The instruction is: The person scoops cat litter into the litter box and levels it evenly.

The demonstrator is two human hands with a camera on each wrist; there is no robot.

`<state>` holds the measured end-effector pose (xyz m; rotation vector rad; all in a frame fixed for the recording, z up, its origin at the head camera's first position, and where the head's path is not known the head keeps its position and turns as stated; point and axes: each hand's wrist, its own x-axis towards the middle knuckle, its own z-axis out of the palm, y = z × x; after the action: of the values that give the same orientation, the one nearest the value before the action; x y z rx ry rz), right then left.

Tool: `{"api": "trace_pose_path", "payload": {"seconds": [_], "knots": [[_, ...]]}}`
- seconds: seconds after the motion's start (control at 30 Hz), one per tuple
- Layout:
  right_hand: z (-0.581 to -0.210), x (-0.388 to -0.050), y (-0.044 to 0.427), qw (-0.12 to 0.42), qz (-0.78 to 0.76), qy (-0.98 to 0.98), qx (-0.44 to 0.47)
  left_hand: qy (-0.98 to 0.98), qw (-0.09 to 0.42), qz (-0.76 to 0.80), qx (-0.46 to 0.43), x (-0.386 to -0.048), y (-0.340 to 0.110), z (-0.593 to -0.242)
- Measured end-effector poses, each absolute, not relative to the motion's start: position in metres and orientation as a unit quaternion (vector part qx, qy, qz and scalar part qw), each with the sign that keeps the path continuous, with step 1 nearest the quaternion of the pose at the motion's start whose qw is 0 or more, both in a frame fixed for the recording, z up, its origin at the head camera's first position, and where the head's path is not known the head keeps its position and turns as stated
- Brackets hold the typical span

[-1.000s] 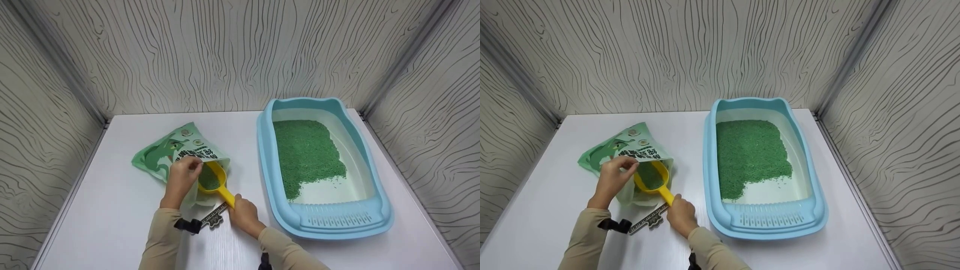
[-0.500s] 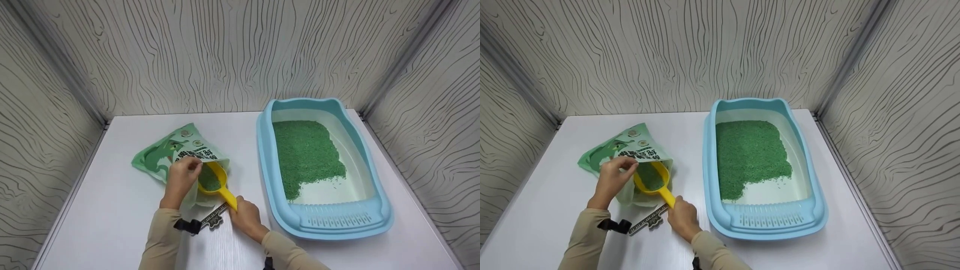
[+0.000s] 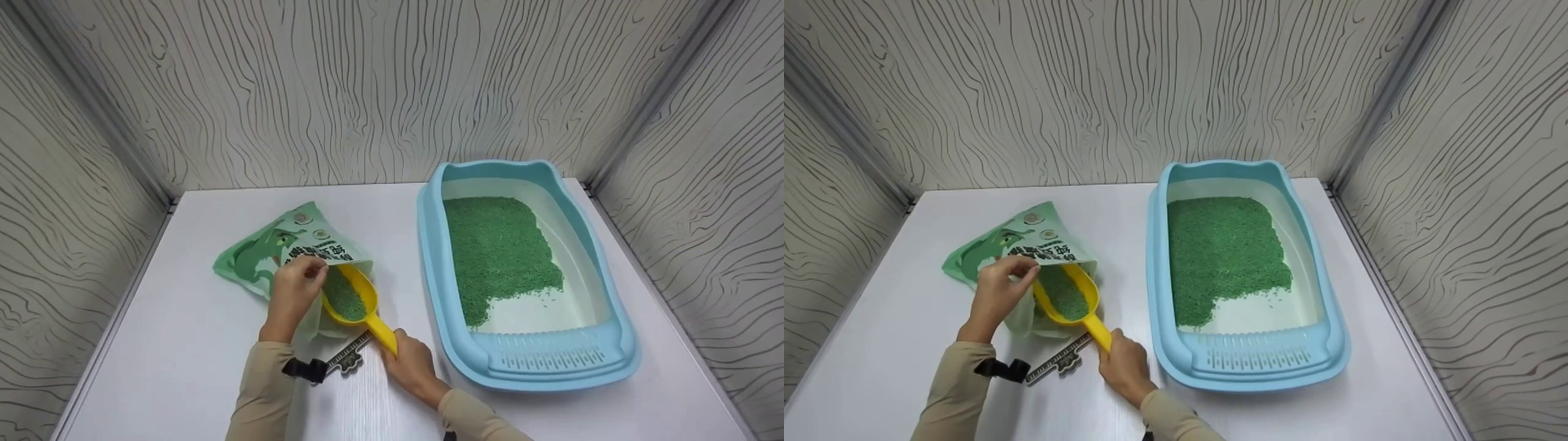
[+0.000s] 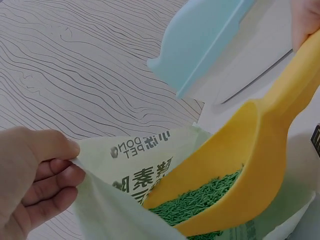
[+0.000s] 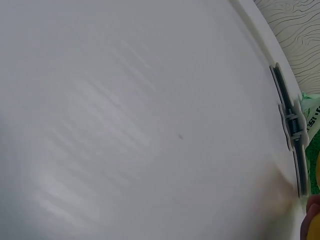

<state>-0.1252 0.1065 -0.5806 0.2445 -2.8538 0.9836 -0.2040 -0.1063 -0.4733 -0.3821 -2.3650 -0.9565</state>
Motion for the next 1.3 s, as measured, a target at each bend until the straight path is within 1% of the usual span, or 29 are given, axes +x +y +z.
{"api": "trace_pose_path", "payload": {"seconds": [0.23,0.47,0.77,0.83,1.3], "knots": [[-0.584,-0.119,0.117,0.074,0.313,-0.943,0.084,-0.877,0.28,-0.363,-0.147,-0.205,-0.107,-0.475],[-0.585,-0.112,0.125,0.072,0.31,-0.945,0.076,-0.878,0.279,-0.361,-0.146,-0.206,-0.107,-0.474],[-0.585,-0.106,0.133,0.109,0.321,-0.936,0.095,-0.882,0.287,-0.343,-0.145,-0.206,-0.107,-0.475],[-0.584,-0.105,0.134,0.108,0.326,-0.934,0.097,-0.882,0.291,-0.34,-0.147,-0.207,-0.107,-0.476],[-0.572,-0.101,0.142,0.047,0.383,-0.918,0.091,-0.881,0.277,-0.356,-0.143,-0.207,-0.107,-0.475]]}}
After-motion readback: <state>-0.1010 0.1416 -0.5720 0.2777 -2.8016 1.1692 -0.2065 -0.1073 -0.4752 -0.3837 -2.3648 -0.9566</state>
